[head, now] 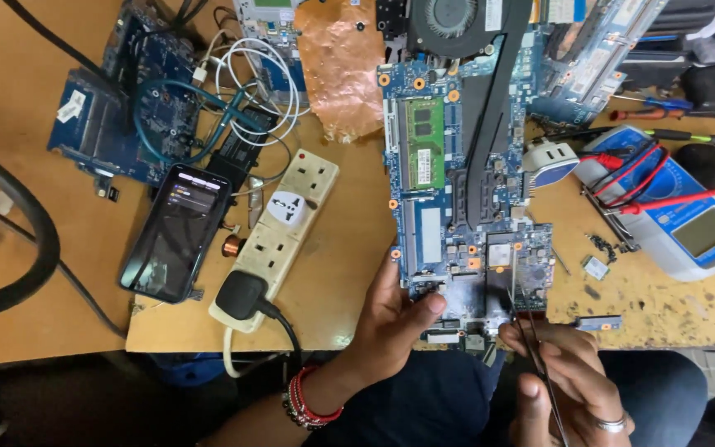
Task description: Inspecting and repairing a laptop motherboard using tweezers and a smartphone for reference
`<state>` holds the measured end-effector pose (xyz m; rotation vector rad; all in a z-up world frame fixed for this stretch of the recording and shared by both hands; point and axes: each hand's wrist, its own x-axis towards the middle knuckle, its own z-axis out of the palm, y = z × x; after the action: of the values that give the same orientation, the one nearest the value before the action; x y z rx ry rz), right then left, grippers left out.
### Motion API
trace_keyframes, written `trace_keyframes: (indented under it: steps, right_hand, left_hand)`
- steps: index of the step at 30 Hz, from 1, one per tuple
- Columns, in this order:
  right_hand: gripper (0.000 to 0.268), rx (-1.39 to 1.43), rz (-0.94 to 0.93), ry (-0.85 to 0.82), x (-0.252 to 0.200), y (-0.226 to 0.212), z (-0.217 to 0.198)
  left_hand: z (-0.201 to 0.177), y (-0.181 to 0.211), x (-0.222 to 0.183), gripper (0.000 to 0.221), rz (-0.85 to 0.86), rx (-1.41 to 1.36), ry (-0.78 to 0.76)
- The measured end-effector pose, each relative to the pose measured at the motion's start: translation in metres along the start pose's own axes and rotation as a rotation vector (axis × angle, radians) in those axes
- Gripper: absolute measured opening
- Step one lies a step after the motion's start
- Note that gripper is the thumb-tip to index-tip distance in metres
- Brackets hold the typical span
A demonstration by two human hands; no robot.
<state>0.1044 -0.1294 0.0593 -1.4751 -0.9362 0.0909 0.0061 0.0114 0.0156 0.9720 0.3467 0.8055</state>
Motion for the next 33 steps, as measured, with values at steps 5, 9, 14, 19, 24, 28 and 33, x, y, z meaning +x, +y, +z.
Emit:
trace_keyframes:
  steps: [5,9,14,19,24,28,33]
  right_hand:
    - [0.02,-0.056,0.038,0.004,0.005,-0.015,0.016]
    - [0.017,-0.041,0.004,-0.036,0.005,-0.005,0.011]
    - [0.014,-0.088,-0.111,-0.058,0.005,0.014,0.002]
    - [0.016,-0.107,-0.142,-0.064,0.006,0.01,0.003]
    - [0.016,-0.102,-0.164,-0.087,0.008,0.011,0.002]
    - [0.015,-0.102,-0.182,-0.131,0.009,0.019,-0.004]
    - [0.018,-0.095,-0.189,-0.109,0.011,0.012,0.001]
  left_hand:
    - [-0.004,-0.002,-0.003,0.062,-0.043,-0.031,-0.035]
    - [-0.001,0.002,-0.002,0.077,-0.023,0.011,-0.074]
    - [-0.004,-0.002,-0.005,0.087,-0.049,-0.051,-0.101]
    - [-0.003,0.002,-0.006,0.1,-0.056,-0.067,-0.121]
    - [-0.005,-0.001,-0.007,0.097,-0.049,-0.099,-0.129]
    - [-0.007,0.0,-0.007,0.101,-0.082,-0.089,-0.131]
    - [-0.004,0.0,-0.006,0.097,-0.062,-0.1,-0.125]
